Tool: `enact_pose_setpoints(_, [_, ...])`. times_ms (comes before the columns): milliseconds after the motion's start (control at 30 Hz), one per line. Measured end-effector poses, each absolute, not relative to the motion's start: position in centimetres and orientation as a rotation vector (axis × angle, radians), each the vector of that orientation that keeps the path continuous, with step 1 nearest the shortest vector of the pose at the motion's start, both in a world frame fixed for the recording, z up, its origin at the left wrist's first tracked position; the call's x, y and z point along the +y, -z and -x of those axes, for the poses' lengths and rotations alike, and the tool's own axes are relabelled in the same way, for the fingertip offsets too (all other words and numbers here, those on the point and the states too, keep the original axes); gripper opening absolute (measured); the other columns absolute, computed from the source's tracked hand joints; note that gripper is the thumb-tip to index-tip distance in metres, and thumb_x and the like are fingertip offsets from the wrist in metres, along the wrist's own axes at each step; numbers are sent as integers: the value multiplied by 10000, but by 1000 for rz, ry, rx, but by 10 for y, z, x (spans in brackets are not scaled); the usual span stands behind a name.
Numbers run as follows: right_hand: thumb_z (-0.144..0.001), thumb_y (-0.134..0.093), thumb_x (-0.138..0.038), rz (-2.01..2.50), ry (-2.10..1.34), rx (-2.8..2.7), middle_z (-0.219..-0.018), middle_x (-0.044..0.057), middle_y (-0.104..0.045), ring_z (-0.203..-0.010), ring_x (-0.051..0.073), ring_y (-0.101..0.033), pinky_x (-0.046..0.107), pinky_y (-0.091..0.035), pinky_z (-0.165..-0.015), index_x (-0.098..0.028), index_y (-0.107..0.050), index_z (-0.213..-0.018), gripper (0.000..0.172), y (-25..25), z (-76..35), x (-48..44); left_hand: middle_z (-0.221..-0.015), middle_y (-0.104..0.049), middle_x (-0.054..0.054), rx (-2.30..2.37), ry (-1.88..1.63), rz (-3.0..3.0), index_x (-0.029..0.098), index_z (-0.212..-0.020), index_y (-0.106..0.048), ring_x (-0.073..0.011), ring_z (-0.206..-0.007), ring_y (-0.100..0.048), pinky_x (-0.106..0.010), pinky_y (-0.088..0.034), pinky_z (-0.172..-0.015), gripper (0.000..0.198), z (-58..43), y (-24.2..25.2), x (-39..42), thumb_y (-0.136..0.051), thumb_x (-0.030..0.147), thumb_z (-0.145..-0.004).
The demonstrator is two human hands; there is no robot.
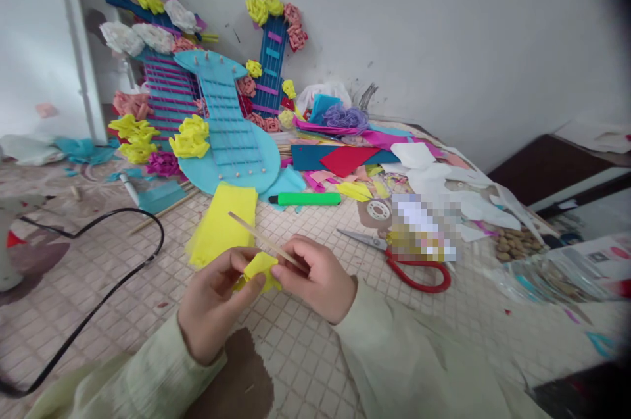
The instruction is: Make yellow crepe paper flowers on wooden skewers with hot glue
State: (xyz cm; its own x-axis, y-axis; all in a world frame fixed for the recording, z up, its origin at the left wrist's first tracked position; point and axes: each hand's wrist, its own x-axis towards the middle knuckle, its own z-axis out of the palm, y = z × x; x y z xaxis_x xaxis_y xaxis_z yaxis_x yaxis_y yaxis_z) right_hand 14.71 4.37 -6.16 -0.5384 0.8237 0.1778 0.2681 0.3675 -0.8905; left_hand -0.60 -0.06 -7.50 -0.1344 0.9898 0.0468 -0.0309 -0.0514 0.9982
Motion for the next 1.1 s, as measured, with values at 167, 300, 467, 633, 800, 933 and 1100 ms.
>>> enact_pose_setpoints(167, [-726, -560, -194, 940, -1081, -1972, -622, -37, -428, -537, 72, -384, 198, -306, -482, -162, -483, -654, 110, 60, -147, 43, -611, -545, 50, 1238, -1388, -1147, 188, -629, -542, -99, -630, -549, -183, -439, -564, 118, 6, 77, 0, -658, 171, -640])
enact_pose_setpoints(300, [-720, -560, -195, 939, -1047, -1951, -641, -33, -435, -519, 66, -373, 193, -300, -457, -164, -488, -654, 102, 63, -147, 43, -707, -632, 17, 1245, -1341, -1125, 198, -727, -549, -121, -667, -579, -223, -464, -604, 137, 8, 81, 2, -661, 214, -651])
enact_pose_setpoints(467, [-705, -550, -162, 949, -996, -1963, -633, -28, -441, -520, 69, -386, 190, -300, -447, -164, -494, -646, 80, 67, -146, 45, -769, -640, 0, 1432, -1302, -1191, 215, -796, -594, -144, -707, -576, -241, -473, -628, 242, 13, 86, 4, -706, 277, -590])
enact_pose_setpoints(633, [-708, -558, -161, 911, -967, -1994, -622, -33, -423, -527, 70, -376, 193, -296, -459, -164, -470, -626, 120, 67, -146, 45, -639, -631, 12, 1471, -1256, -1221, 210, -691, -601, -133, -576, -552, -224, -445, -514, 156, 18, 89, 5, -687, 301, -597])
enact_pose_setpoints(800, [-707, -569, -160, 918, -980, -2010, -619, -35, -420, -520, 68, -375, 191, -288, -452, -160, -482, -636, 112, 68, -145, 45, -587, -627, 31, 1443, -1280, -1089, 194, -667, -586, -110, -525, -559, -198, -434, -480, 147, 10, 80, 2, -688, 267, -590])
enact_pose_setpoints(933, [-759, -547, -218, 895, -933, -2048, -654, -23, -451, -518, 67, -380, 198, -306, -468, -155, -515, -689, 99, 65, -149, 47, -567, -633, 51, 1398, -1336, -952, 190, -643, -582, -82, -486, -543, -168, -417, -450, 142, 6, 72, 3, -700, 223, -572])
enact_pose_setpoints(1100, [-868, -430, -296, 861, -740, -2204, -660, 0, -511, -587, 92, -443, 218, -349, -561, -160, -583, -772, 226, 61, -157, 52, -565, -637, 51, 1409, -1372, -885, 188, -679, -599, -85, -502, -565, -158, -449, -459, 201, 13, 75, 8, -734, 238, -538])
